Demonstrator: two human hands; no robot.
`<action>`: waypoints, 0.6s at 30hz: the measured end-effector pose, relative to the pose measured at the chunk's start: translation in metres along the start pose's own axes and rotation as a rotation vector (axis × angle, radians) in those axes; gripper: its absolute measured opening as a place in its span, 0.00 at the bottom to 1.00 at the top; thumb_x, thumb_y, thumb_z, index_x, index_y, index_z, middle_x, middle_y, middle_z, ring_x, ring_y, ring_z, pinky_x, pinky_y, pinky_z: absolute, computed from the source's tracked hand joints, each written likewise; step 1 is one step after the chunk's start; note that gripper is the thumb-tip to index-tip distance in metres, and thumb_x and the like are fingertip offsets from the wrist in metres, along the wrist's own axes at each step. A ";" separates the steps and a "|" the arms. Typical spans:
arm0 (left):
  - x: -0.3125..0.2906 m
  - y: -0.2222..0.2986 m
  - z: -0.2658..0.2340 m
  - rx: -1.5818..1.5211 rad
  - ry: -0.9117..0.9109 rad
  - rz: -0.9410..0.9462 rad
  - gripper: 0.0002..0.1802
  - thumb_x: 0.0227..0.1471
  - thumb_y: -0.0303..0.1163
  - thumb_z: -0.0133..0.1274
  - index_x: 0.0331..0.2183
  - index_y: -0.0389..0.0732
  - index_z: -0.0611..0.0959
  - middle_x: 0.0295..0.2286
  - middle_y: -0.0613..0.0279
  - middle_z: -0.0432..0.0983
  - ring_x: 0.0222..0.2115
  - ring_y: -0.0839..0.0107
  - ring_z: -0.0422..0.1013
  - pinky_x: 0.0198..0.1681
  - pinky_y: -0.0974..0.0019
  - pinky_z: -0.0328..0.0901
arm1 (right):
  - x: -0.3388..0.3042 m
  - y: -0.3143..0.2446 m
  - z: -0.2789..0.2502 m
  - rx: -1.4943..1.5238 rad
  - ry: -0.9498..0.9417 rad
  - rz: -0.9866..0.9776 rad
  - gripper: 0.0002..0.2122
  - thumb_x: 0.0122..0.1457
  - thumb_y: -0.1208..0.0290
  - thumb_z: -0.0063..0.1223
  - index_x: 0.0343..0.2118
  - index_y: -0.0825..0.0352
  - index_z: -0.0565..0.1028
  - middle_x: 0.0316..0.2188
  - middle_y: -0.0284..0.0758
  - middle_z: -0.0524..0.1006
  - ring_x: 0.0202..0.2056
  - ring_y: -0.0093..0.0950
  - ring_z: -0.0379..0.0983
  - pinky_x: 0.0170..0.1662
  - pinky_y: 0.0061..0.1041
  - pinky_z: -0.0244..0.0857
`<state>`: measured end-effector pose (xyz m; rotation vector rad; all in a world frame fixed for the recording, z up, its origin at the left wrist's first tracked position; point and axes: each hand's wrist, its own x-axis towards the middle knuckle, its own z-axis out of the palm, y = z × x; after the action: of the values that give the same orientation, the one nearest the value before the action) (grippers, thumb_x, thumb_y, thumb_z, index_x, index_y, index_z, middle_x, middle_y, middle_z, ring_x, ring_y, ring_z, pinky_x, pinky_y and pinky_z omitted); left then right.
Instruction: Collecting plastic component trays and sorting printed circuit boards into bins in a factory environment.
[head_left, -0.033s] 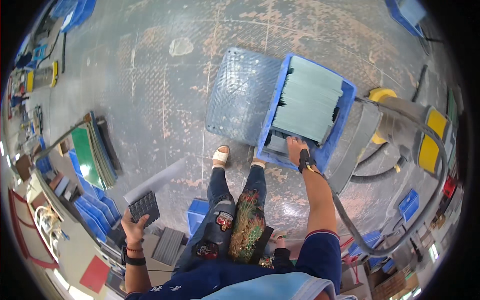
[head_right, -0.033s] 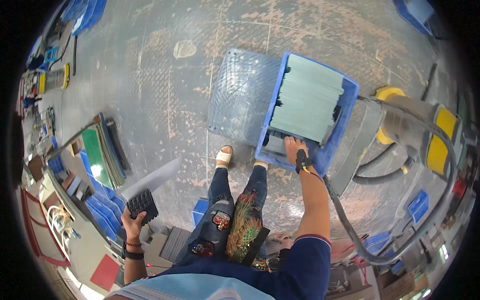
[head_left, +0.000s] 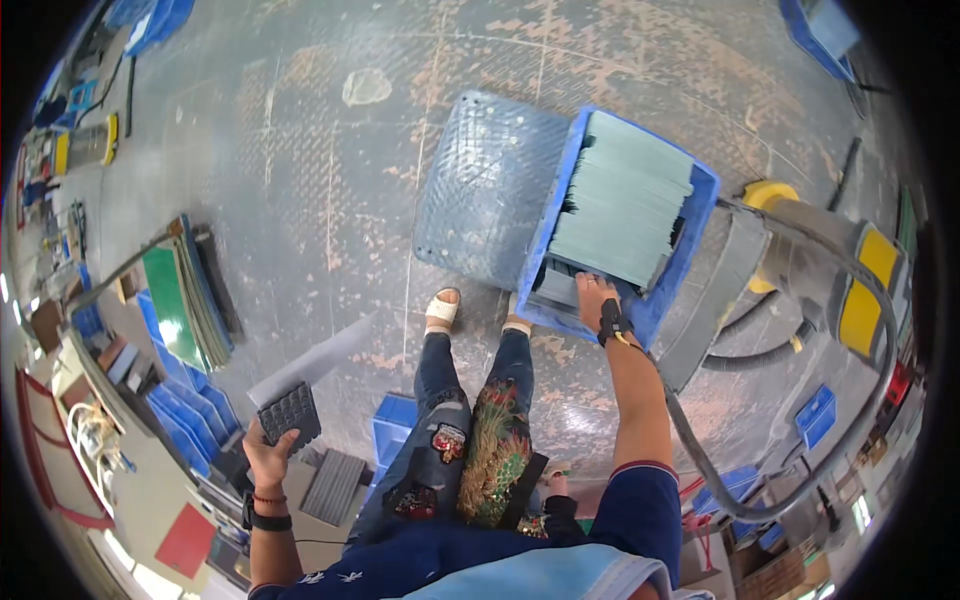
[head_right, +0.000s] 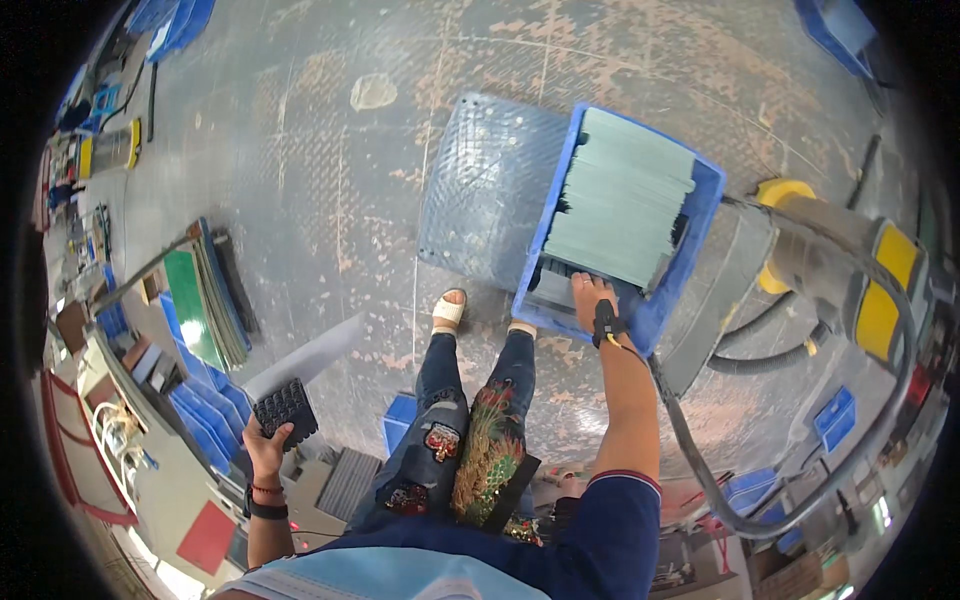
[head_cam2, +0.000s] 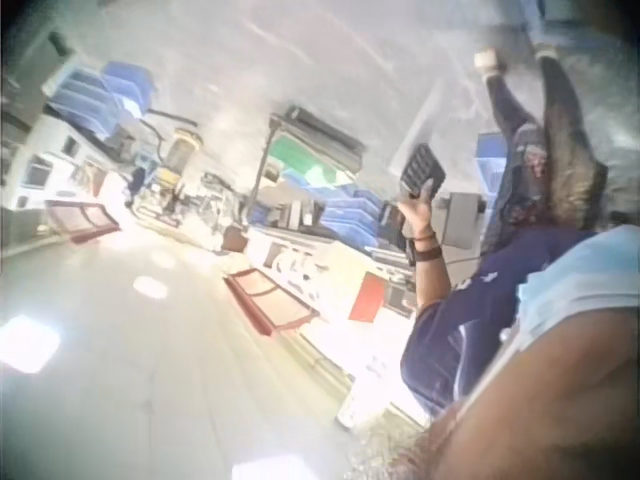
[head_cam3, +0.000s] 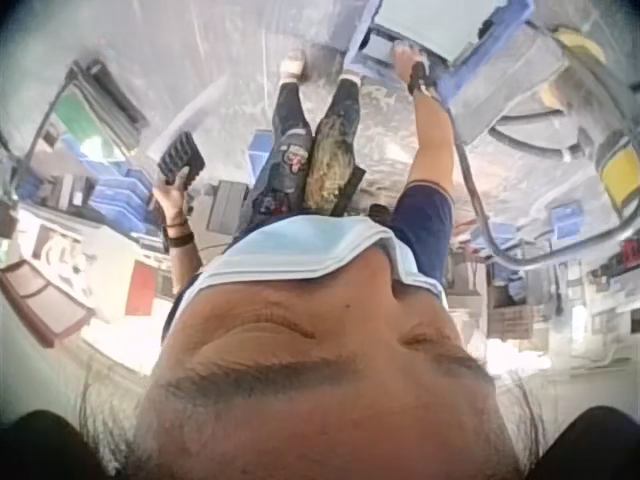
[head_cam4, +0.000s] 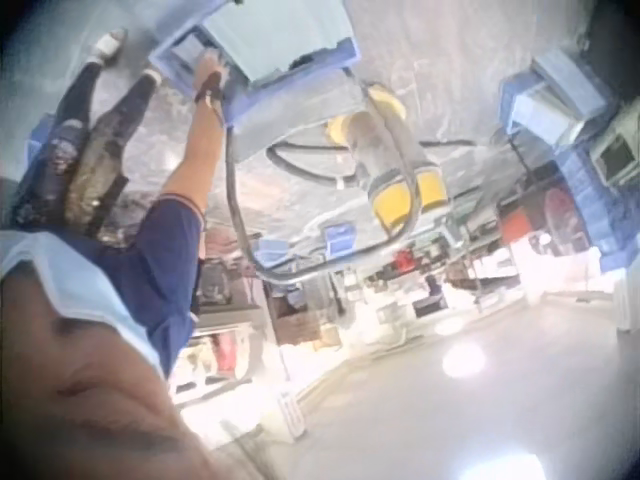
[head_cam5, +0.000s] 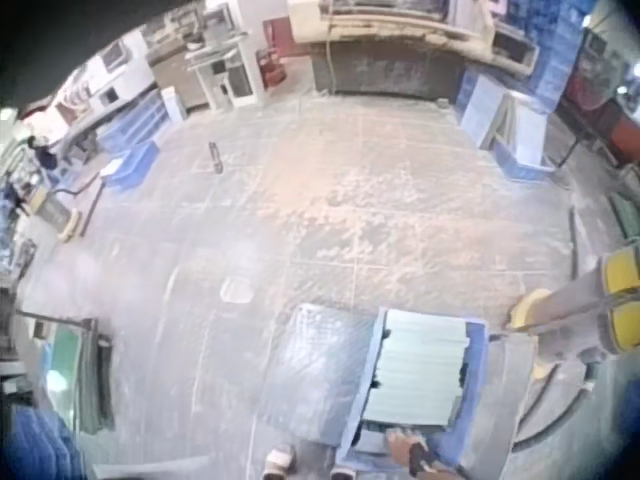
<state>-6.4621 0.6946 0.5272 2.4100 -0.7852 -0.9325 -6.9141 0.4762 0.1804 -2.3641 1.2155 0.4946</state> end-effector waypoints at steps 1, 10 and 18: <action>-0.004 -0.001 0.005 -0.017 0.012 0.000 0.17 0.35 0.23 0.60 0.33 0.31 0.78 0.30 0.61 0.74 0.30 0.73 0.69 0.36 0.70 0.64 | 0.005 0.001 0.005 0.029 0.013 0.019 0.21 0.42 0.77 0.49 0.44 0.69 0.65 0.40 0.41 0.70 0.41 0.35 0.68 0.42 0.32 0.64; -0.006 0.022 0.044 -0.034 -0.016 -0.076 0.20 0.35 0.23 0.60 0.35 0.30 0.76 0.30 0.60 0.75 0.31 0.73 0.69 0.38 0.70 0.64 | 0.029 0.013 0.070 -0.024 0.056 0.113 0.22 0.43 0.77 0.48 0.46 0.70 0.65 0.42 0.42 0.68 0.46 0.39 0.65 0.47 0.36 0.60; 0.018 0.048 0.082 -0.455 -0.080 -0.222 0.21 0.39 0.21 0.57 0.39 0.27 0.73 0.34 0.56 0.74 0.34 0.68 0.71 0.39 0.66 0.66 | -0.012 -0.066 -0.009 0.406 0.364 0.164 0.18 0.49 0.73 0.51 0.45 0.70 0.67 0.41 0.46 0.69 0.43 0.38 0.67 0.48 0.37 0.59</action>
<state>-6.5264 0.6320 0.4909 2.0913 -0.2874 -1.1555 -6.8654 0.5138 0.2085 -2.0639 1.5104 -0.1400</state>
